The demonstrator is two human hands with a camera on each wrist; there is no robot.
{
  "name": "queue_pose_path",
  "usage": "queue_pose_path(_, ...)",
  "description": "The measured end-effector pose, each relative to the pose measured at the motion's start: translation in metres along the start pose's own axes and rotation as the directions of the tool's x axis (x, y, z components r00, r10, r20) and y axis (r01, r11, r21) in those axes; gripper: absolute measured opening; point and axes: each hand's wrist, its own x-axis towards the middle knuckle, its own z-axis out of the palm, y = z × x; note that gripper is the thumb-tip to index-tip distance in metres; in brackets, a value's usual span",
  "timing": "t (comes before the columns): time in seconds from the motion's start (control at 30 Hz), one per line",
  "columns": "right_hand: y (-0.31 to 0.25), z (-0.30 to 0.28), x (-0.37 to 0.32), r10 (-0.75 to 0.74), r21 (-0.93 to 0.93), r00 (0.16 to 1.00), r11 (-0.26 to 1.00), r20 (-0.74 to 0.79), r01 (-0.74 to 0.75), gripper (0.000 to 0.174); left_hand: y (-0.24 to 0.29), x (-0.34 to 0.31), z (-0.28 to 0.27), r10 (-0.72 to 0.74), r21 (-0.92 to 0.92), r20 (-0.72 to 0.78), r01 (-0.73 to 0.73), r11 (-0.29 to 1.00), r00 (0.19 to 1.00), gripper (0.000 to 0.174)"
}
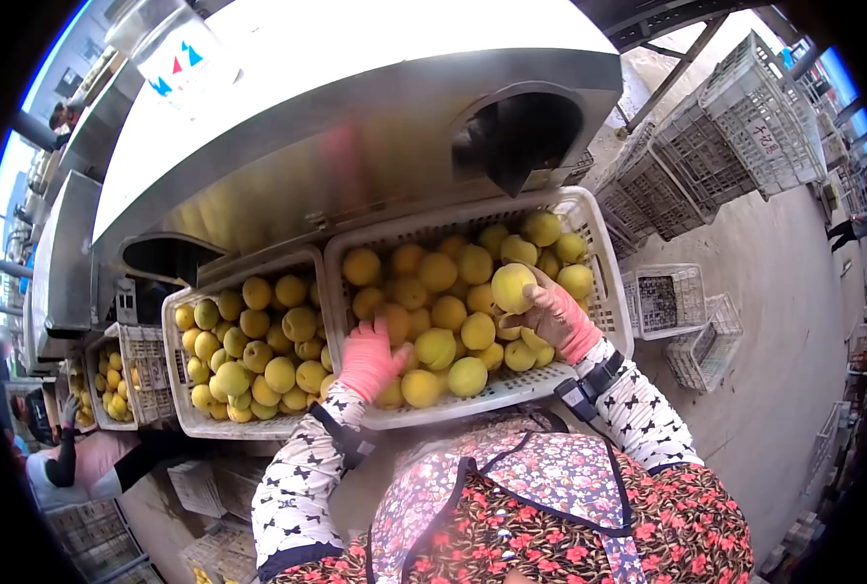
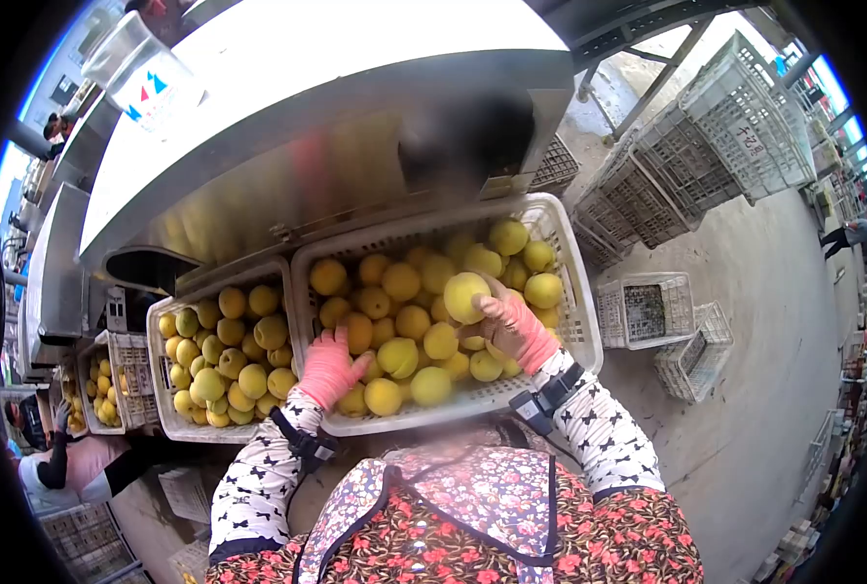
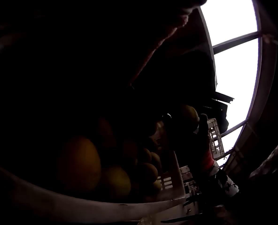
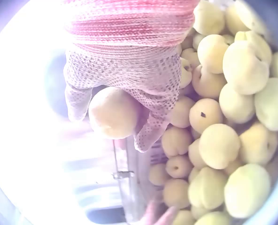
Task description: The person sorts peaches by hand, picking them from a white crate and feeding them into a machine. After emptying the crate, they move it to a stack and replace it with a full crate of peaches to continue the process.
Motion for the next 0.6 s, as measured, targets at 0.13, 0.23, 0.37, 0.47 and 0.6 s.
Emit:
queue_pose_path(0.13,-0.028,0.013,0.01,-0.448,-0.467,0.893,0.801,-0.05,0.375,0.098,0.012,0.014,0.029,-0.1,0.042,-0.148,0.107,0.993,0.984,0.094)
queue_pose_path(0.23,-0.053,0.002,0.041,-0.721,-0.923,0.681,0.163,0.129,0.348,0.096,0.008,0.012,0.031,-0.069,-0.053,-0.121,0.063,0.997,0.99,0.1)
queue_pose_path(0.37,-0.082,0.036,0.08,-0.813,-0.991,0.573,-0.131,0.102,-0.009,0.095,-0.003,0.02,0.021,-0.017,-0.109,-0.012,0.016,0.994,1.0,0.105)
queue_pose_path(0.47,-0.082,0.037,0.111,-0.793,-0.928,0.609,-0.245,0.025,-0.281,0.091,-0.012,0.032,0.041,0.005,-0.1,0.078,0.002,0.995,0.997,0.104)
queue_pose_path(0.6,-0.08,0.063,0.127,-0.781,-0.844,0.614,-0.25,-0.113,-0.474,0.084,-0.022,0.024,0.016,0.089,-0.233,0.087,-0.067,0.97,0.992,0.093)
